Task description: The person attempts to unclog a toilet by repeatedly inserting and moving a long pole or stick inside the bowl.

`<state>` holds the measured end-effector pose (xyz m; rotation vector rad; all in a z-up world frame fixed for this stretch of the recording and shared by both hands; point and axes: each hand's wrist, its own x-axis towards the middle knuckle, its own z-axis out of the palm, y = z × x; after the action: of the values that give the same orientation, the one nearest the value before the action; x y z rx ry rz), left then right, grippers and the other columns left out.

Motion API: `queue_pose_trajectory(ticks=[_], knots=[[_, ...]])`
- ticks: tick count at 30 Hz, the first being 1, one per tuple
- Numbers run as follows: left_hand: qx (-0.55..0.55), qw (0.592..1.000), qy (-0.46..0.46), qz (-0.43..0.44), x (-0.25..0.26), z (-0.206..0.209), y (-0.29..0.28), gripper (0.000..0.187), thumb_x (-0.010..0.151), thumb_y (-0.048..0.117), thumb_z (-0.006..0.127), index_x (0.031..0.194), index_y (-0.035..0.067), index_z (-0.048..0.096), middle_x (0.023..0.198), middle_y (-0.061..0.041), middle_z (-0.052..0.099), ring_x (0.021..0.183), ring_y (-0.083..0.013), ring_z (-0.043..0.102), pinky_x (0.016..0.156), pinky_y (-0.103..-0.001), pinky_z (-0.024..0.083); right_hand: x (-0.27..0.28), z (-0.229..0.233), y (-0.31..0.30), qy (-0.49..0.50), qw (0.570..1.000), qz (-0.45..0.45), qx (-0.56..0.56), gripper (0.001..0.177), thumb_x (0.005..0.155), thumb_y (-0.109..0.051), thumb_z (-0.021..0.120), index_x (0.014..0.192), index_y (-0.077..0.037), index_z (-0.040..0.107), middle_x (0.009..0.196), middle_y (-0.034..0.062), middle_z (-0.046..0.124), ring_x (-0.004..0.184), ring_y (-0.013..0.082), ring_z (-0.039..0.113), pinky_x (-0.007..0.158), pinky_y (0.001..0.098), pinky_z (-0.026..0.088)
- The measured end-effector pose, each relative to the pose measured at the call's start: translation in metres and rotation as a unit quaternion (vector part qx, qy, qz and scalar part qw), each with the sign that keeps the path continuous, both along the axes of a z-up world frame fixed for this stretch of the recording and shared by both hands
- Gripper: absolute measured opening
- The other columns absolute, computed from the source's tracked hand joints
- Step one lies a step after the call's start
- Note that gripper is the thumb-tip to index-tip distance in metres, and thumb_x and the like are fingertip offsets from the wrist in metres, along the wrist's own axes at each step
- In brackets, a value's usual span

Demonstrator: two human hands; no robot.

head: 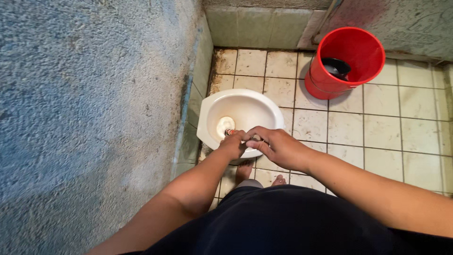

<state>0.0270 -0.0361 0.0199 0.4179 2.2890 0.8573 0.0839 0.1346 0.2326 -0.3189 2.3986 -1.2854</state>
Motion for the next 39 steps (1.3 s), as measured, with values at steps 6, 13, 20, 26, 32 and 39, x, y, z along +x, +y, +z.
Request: queue_pose_trajectory(ticks=[6, 13, 20, 26, 32, 39], knots=[[0.043, 0.997, 0.061, 0.029, -0.014, -0.026, 0.035, 0.03, 0.1, 0.029, 0.059, 0.12, 0.008, 0.059, 0.126, -0.019, 0.06, 0.121, -0.0395, 0.056, 0.1, -0.05, 0.044, -0.023, 0.028, 0.048, 0.068, 0.983, -0.169, -0.027, 0.026, 0.107, -0.024, 0.05, 0.113, -0.005, 0.067, 0.093, 0.0088, 0.075, 0.081, 0.0134, 0.072, 0.075, 0.0301, 0.061], [0.231, 0.961, -0.002, 0.152, -0.032, 0.079, 0.154, 0.032, 0.107, 0.03, 0.036, 0.111, 0.004, 0.056, 0.11, -0.023, 0.065, 0.104, -0.042, 0.063, 0.092, -0.048, 0.047, -0.054, 0.166, 0.072, 0.305, 0.933, -0.169, 0.085, 0.034, 0.121, -0.026, 0.037, 0.111, -0.001, 0.057, 0.099, 0.0055, 0.071, 0.09, 0.0126, 0.071, 0.077, 0.0265, 0.057], [0.206, 0.959, 0.094, 0.169, -0.049, 0.04, 0.112, 0.02, 0.105, 0.024, 0.049, 0.113, 0.006, 0.048, 0.104, -0.027, 0.062, 0.103, -0.0459, 0.06, 0.09, -0.05, 0.047, -0.06, 0.122, 0.027, 0.289, 0.941, -0.171, 0.039, 0.028, 0.119, -0.026, 0.043, 0.111, -0.004, 0.059, 0.096, 0.0024, 0.073, 0.076, 0.0096, 0.065, 0.07, 0.025, 0.054], [0.175, 0.954, 0.057, 0.235, -0.026, -0.067, 0.053, 0.016, 0.101, 0.018, 0.055, 0.111, 0.006, 0.052, 0.112, -0.027, 0.062, 0.109, -0.0438, 0.059, 0.093, -0.05, 0.046, -0.066, 0.038, 0.022, 0.119, 0.983, -0.137, 0.018, 0.025, 0.111, -0.025, 0.046, 0.108, -0.007, 0.063, 0.089, 0.0076, 0.073, 0.074, 0.0123, 0.069, 0.069, 0.0288, 0.058], [0.087, 0.992, 0.061, 0.074, -0.018, -0.084, 0.011, 0.02, 0.094, 0.014, 0.057, 0.113, 0.01, 0.06, 0.121, -0.023, 0.061, 0.116, -0.0403, 0.058, 0.095, -0.048, 0.047, -0.039, -0.005, -0.003, 0.039, 0.998, 0.003, 0.053, 0.025, 0.101, -0.027, 0.054, 0.113, -0.008, 0.065, 0.098, 0.0127, 0.077, 0.092, 0.0264, 0.074, 0.083, 0.038, 0.056], [0.269, 0.935, 0.215, 0.083, -0.037, -0.055, 0.049, 0.022, 0.103, 0.019, 0.053, 0.11, -0.001, 0.051, 0.106, -0.025, 0.059, 0.105, -0.0413, 0.059, 0.094, -0.045, 0.048, -0.062, 0.056, 0.013, 0.129, 0.979, 0.01, 0.157, 0.02, 0.094, -0.016, 0.065, 0.114, -0.016, 0.066, 0.084, 0.0095, 0.077, 0.075, 0.0249, 0.077, 0.065, 0.0381, 0.058]])
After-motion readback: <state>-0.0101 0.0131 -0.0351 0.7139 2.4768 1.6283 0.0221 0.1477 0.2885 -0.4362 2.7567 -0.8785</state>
